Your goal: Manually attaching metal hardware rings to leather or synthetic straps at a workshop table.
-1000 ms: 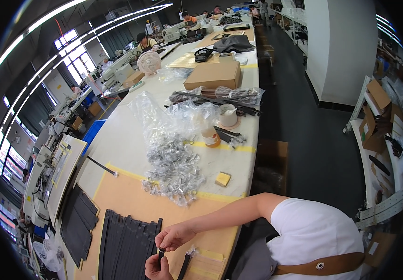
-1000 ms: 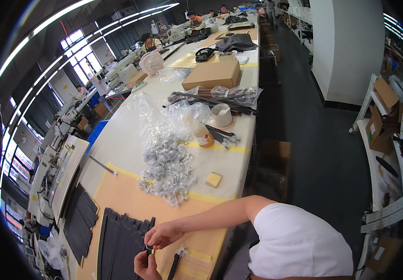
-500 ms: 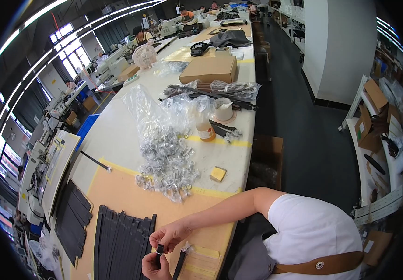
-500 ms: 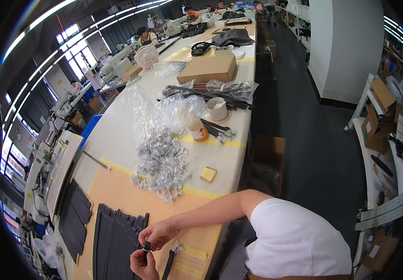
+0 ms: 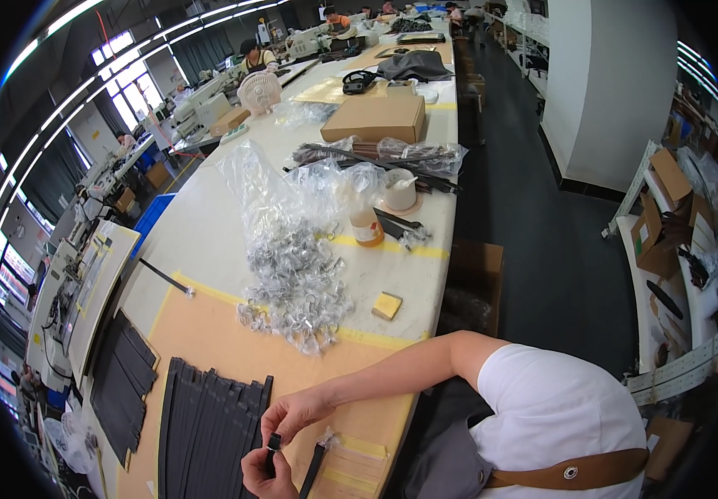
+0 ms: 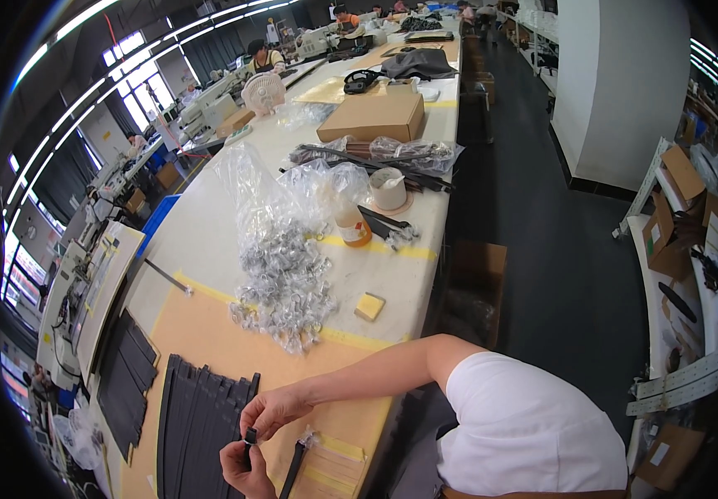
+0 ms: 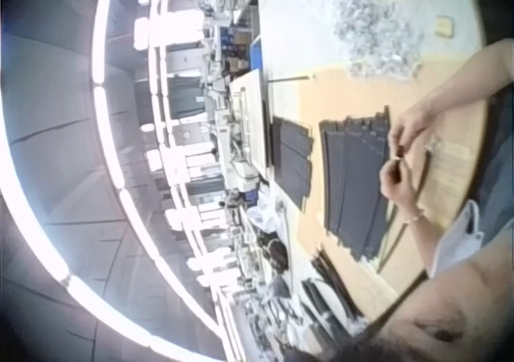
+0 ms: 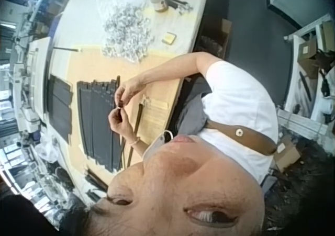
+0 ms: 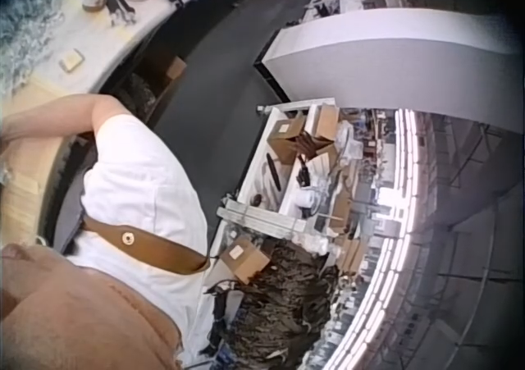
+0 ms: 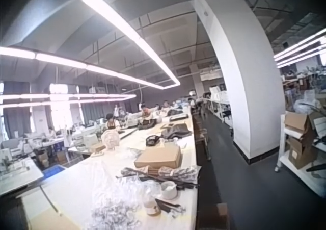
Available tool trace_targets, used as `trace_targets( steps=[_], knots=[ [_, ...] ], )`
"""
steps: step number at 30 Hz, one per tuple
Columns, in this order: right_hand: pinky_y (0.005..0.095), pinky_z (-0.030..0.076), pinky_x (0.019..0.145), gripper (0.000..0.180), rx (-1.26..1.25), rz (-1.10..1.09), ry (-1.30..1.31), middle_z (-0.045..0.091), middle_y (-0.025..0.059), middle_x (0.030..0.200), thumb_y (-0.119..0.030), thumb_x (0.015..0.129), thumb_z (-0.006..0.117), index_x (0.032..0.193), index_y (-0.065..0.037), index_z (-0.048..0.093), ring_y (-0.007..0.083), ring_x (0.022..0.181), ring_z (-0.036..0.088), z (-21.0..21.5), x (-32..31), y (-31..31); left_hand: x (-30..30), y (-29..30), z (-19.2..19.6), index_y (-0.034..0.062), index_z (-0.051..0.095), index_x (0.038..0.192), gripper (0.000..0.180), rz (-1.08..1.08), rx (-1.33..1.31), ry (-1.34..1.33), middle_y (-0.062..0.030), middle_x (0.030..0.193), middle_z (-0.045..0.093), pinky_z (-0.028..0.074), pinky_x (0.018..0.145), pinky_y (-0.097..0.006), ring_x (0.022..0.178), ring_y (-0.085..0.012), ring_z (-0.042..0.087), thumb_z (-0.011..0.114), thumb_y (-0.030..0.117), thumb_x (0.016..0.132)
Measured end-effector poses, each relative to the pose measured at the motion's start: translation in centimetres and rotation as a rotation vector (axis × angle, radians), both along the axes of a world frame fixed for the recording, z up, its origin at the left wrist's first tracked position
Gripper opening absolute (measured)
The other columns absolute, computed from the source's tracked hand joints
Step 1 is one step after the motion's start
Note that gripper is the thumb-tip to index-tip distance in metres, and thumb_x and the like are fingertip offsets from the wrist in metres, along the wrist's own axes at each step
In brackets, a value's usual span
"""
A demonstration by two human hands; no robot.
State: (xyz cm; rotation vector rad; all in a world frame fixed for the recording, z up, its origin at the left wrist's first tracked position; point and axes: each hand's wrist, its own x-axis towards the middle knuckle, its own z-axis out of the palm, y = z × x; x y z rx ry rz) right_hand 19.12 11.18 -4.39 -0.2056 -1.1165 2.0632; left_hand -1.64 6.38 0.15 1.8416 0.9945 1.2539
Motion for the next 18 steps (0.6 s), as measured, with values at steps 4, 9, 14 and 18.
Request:
trace_targets(
  steps=[4,9,14,18],
  knots=[
    [0.0256,0.052,0.093,0.016,-0.029,-0.018,0.014,0.071,0.0014,0.104,-0.013,0.096,0.073,0.109,-0.004,0.07,0.01,0.1,0.066,0.5,0.1,-0.6,0.2,-0.3,0.5,0.0003,0.068,0.101,0.014,0.004,0.001,-0.011,0.002,0.085,0.062,0.048,0.067,-0.022,0.074,-0.007,0.054,0.077,0.0,0.091],
    [0.0302,0.048,0.083,0.009,-0.067,0.095,0.119,0.062,-0.0001,0.087,-0.011,0.098,0.069,0.104,-0.004,0.07,0.011,0.077,0.055,0.1,-0.8,-1.0,-0.8,-1.0,0.8,0.0013,0.068,0.098,0.012,-0.023,0.109,0.1,0.0019,0.082,0.062,0.047,0.064,-0.022,0.071,-0.007,0.053,0.078,0.002,0.091],
    [0.0289,0.052,0.085,0.013,-0.134,0.042,-0.032,0.065,0.001,0.093,-0.013,0.099,0.069,0.108,-0.004,0.066,0.011,0.084,0.06,0.9,-0.2,-1.5,-0.6,-0.4,0.2,0.0027,0.067,0.084,0.016,0.074,0.098,0.115,-0.0013,0.065,0.056,0.038,0.054,-0.025,0.056,-0.0099,0.05,0.079,-0.001,0.075],
    [0.0322,0.054,0.086,0.015,-0.177,0.062,-0.071,0.069,0.008,0.099,-0.011,0.097,0.071,0.108,-0.002,0.065,0.0166,0.091,0.066,0.4,1.5,-0.6,0.7,0.2,1.3,0.0016,0.073,0.092,0.018,-0.022,0.064,0.076,-0.0007,0.072,0.063,0.038,0.052,-0.021,0.059,-0.0053,0.053,0.082,0.0,0.076]
  ],
)
